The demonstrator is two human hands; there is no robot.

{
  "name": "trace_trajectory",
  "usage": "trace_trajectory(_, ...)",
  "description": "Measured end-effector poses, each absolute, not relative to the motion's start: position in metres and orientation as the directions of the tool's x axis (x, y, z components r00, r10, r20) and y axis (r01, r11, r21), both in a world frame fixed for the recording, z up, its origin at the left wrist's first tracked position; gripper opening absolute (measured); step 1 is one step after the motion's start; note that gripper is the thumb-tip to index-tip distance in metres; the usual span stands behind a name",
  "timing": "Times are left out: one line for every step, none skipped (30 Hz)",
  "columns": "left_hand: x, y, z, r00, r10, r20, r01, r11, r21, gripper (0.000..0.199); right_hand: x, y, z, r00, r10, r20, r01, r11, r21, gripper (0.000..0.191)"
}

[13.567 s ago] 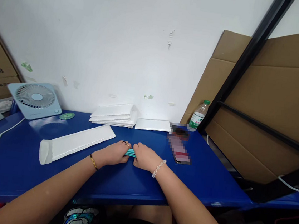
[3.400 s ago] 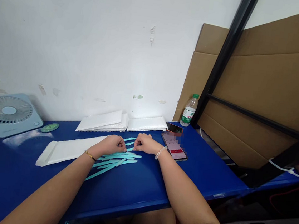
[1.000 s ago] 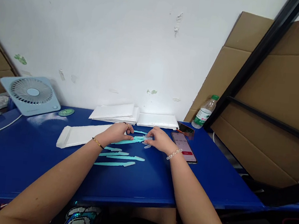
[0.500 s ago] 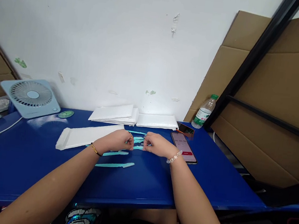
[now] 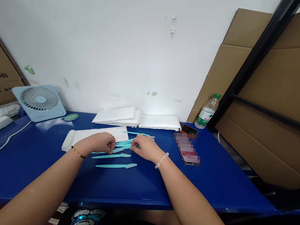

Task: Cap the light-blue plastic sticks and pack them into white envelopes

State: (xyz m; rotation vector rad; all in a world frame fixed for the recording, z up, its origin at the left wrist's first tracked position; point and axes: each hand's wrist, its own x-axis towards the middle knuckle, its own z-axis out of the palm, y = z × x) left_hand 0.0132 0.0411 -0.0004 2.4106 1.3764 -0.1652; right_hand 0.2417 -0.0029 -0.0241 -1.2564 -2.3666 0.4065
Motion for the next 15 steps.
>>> trace_trajectory(0.013,0.039,0.000,0.526,0.813,-0.249,0.845,-0.466,0.265,0.008,0.237,-0.004,-0.025,-0.495,0.838,0.228,0.694,0.540,-0.476,0.011)
trace_trajectory(0.015,0.038,0.001,0.542,0.813,-0.213,0.831,-0.479,0.282,0.009,0.233,-0.004,-0.025,-0.491,0.842,0.223,0.670,0.528,-0.522,0.014)
trace_trajectory(0.017,0.037,0.002,0.561,0.809,-0.172,0.812,-0.500,0.301,0.010,0.230,-0.004,-0.026,-0.480,0.849,0.221,0.640,0.511,-0.574,0.018)
trace_trajectory(0.021,0.037,0.003,0.583,0.802,-0.131,0.791,-0.523,0.317,0.011,0.228,-0.003,-0.026,-0.460,0.860,0.220,0.609,0.486,-0.626,0.019)
trace_trajectory(0.026,0.038,0.005,0.603,0.792,-0.095,0.769,-0.546,0.331,0.012,0.228,-0.002,-0.027,-0.436,0.873,0.219,0.577,0.457,-0.677,0.019)
trace_trajectory(0.031,0.040,0.006,0.620,0.782,-0.064,0.750,-0.567,0.340,0.013,0.230,0.000,-0.028,-0.406,0.888,0.215,0.544,0.424,-0.725,0.017)
trace_trajectory(0.036,0.042,0.006,0.630,0.776,-0.040,0.738,-0.582,0.343,0.014,0.234,0.003,-0.030,-0.373,0.905,0.206,0.509,0.385,-0.770,0.016)
trace_trajectory(0.041,0.045,0.005,0.633,0.774,-0.021,0.732,-0.590,0.341,0.014,0.239,0.007,-0.031,-0.337,0.921,0.193,0.475,0.344,-0.810,0.015)
trace_trajectory(0.045,0.049,0.004,0.628,0.778,-0.007,0.734,-0.590,0.336,0.015,0.245,0.011,-0.033,-0.304,0.937,0.174,0.441,0.300,-0.846,0.016)
trace_trajectory(0.048,0.053,0.002,0.618,0.786,0.002,0.741,-0.584,0.332,0.016,0.252,0.015,-0.035,-0.274,0.950,0.152,0.415,0.259,-0.872,0.019)
trace_trajectory(0.050,0.056,0.000,0.608,0.794,0.008,0.747,-0.575,0.334,0.018,0.260,0.019,-0.036,-0.245,0.960,0.134,0.409,0.228,-0.884,0.021)
trace_trajectory(0.050,0.058,-0.002,0.597,0.802,0.022,0.750,-0.567,0.340,0.020,0.267,0.021,-0.036,-0.224,0.967,0.118,0.432,0.208,-0.878,0.022)
trace_trajectory(0.050,0.059,-0.004,0.589,0.807,0.038,0.749,-0.563,0.350,0.025,0.273,0.023,-0.036,-0.202,0.972,0.124,0.486,0.209,-0.849,0.023)
trace_trajectory(0.048,0.058,-0.005,0.588,0.807,0.053,0.743,-0.564,0.361,0.030,0.278,0.024,-0.035,-0.181,0.972,0.150,0.556,0.227,-0.799,0.023)
trace_trajectory(0.044,0.056,-0.006,0.592,0.804,0.059,0.737,-0.570,0.364,0.036,0.280,0.023,-0.034,-0.171,0.966,0.194,0.627,0.258,-0.735,0.023)
